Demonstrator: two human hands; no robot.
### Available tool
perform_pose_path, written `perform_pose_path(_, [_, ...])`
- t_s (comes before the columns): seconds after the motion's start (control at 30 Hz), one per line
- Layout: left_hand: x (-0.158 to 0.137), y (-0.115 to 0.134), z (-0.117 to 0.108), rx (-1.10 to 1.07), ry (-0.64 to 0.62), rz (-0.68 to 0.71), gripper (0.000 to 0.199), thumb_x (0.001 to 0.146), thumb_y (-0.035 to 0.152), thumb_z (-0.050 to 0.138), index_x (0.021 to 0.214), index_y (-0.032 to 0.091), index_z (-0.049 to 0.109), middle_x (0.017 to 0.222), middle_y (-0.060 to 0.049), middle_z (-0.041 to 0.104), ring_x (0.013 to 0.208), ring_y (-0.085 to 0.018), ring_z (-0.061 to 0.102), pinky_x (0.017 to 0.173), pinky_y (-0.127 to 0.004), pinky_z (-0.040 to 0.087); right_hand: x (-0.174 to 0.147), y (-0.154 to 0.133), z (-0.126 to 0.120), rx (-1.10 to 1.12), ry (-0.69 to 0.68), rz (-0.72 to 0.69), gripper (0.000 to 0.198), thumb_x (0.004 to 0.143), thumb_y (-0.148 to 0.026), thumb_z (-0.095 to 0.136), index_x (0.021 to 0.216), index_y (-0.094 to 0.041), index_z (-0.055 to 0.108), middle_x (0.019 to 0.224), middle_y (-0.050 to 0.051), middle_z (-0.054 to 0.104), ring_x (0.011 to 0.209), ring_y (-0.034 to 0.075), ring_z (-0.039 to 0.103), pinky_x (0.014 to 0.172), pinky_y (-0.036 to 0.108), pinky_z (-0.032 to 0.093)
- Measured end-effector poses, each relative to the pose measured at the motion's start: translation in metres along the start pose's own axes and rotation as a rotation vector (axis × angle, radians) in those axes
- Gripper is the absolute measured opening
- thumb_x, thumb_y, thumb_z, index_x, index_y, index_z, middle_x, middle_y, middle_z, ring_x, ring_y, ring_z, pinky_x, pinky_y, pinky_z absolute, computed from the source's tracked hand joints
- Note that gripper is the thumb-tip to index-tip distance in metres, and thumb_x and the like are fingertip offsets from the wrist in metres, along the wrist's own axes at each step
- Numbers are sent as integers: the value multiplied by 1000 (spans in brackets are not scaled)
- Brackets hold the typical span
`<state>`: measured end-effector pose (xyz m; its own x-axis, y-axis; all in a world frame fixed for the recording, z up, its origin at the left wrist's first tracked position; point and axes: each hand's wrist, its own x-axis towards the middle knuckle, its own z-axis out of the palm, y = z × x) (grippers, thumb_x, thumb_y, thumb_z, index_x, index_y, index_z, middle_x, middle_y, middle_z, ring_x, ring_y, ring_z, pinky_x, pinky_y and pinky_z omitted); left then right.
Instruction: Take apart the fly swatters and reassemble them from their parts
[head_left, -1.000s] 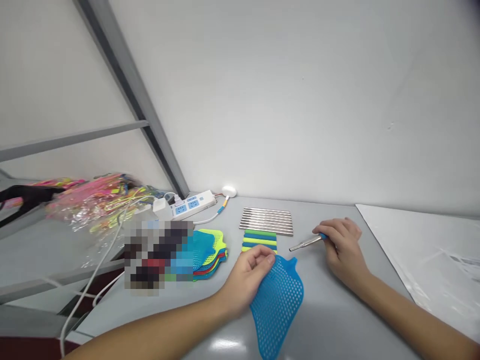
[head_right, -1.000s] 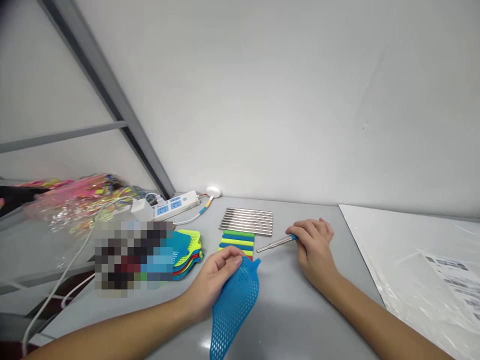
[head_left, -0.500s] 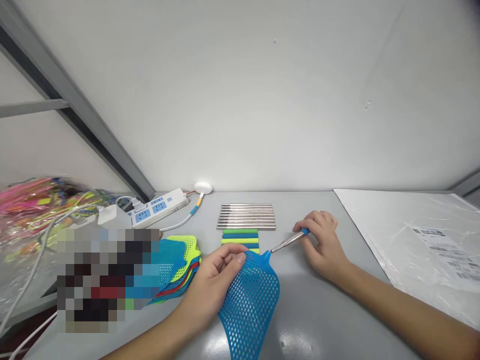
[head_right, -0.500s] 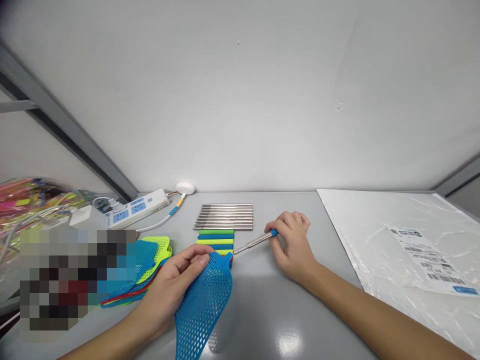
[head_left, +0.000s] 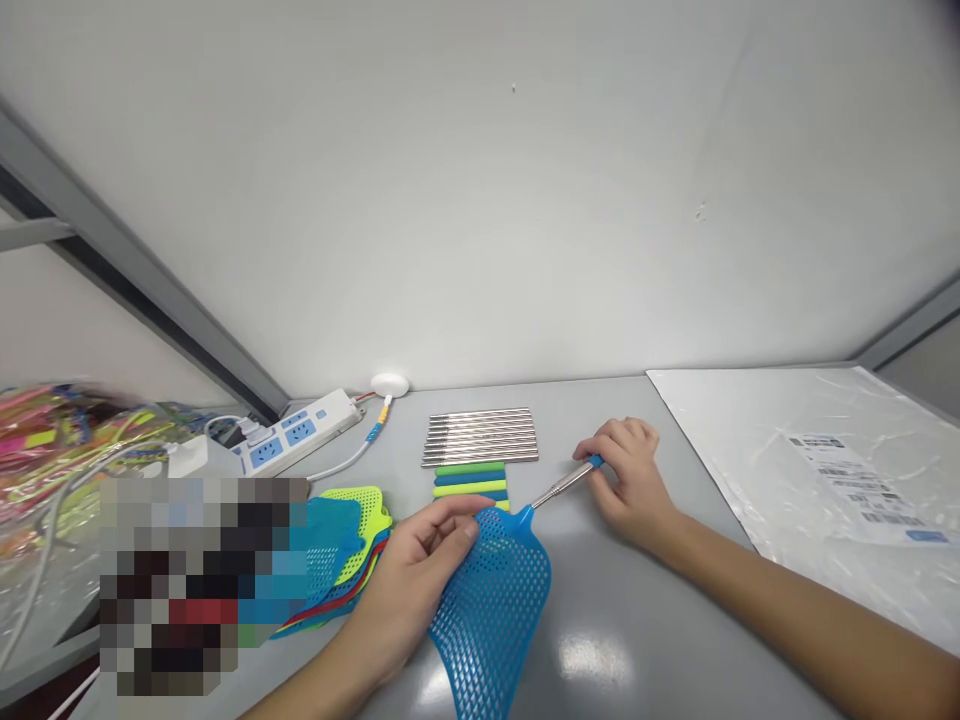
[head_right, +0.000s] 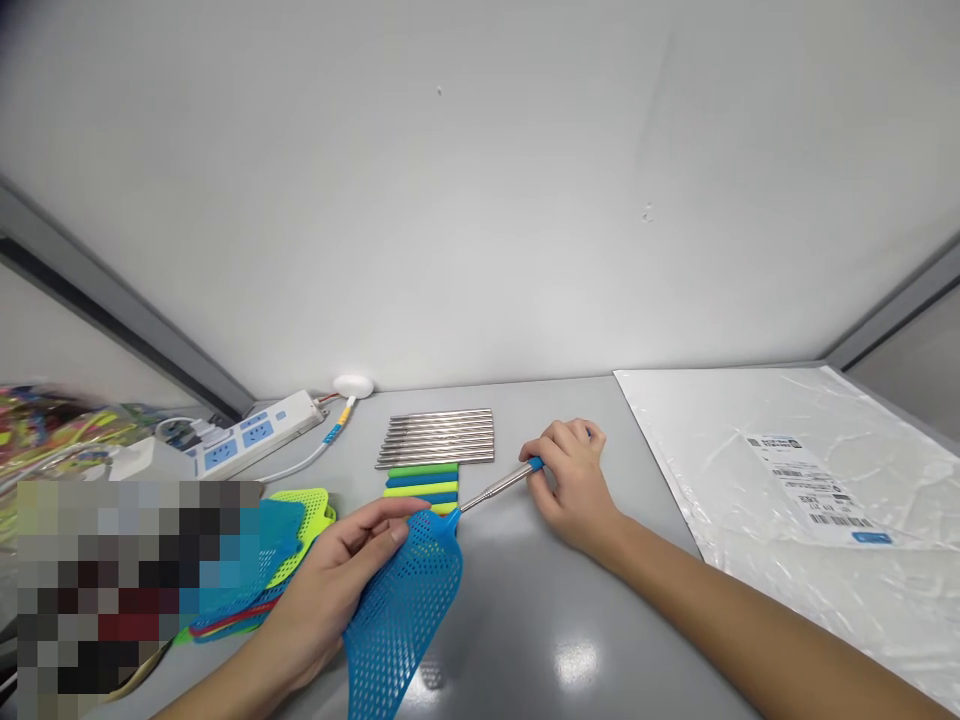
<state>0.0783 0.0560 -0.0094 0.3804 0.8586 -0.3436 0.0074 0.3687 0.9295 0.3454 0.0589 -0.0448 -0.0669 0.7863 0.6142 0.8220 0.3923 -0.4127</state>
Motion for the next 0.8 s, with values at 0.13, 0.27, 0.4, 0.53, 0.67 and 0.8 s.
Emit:
perform_pose_path(0.13, [1,2,1,48,24,31,36,83,43,67,111,21,69,85,-5,68,74,-15,59,64,-23,47,0,1,1,4,-7,13,21,80,-9,45,86,-24,57,78,0,50,80,20,47,89,47,29])
perform_pose_path(0.27, [0,4,1,145,35,84,36,81,45,68,110,22,70,81,-4,67,71,-15,57,60,-21,45,-2,2,0,2,0,6,20,81,-10,45,85,-24,58,79,1,50,79,20,48,89,47,30])
perform_pose_path(0.4, [-2,6,-1,228,68,116,38,81,47,67,111,25,70,75,-1,64,66,-13,53,56,-20,42,-2,2,-4,-47,38,-52,21,81,-10,46,86,-26,60,78,1,49,76,19,47,89,49,29])
perform_pose_path(0.53, [-4,7,-1,247,3,99,38,82,48,66,111,24,69,79,-2,64,68,-14,55,58,-21,43,3,7,-9,-144,121,-174,23,74,-7,49,82,-26,60,75,1,46,74,18,45,92,53,27])
perform_pose_path(0.67, [-6,9,1,236,-58,94,38,83,45,65,113,23,68,85,-4,67,70,-15,58,59,-22,45,5,14,-10,-239,189,-295,26,66,-5,50,79,-26,58,74,0,44,74,18,44,93,53,27])
perform_pose_path(0.8, [-9,10,4,235,-82,111,37,83,42,66,114,23,69,88,-5,68,70,-14,58,58,-22,44,4,16,-9,-268,208,-348,30,61,-3,49,79,-26,56,72,0,45,73,18,44,91,51,27])
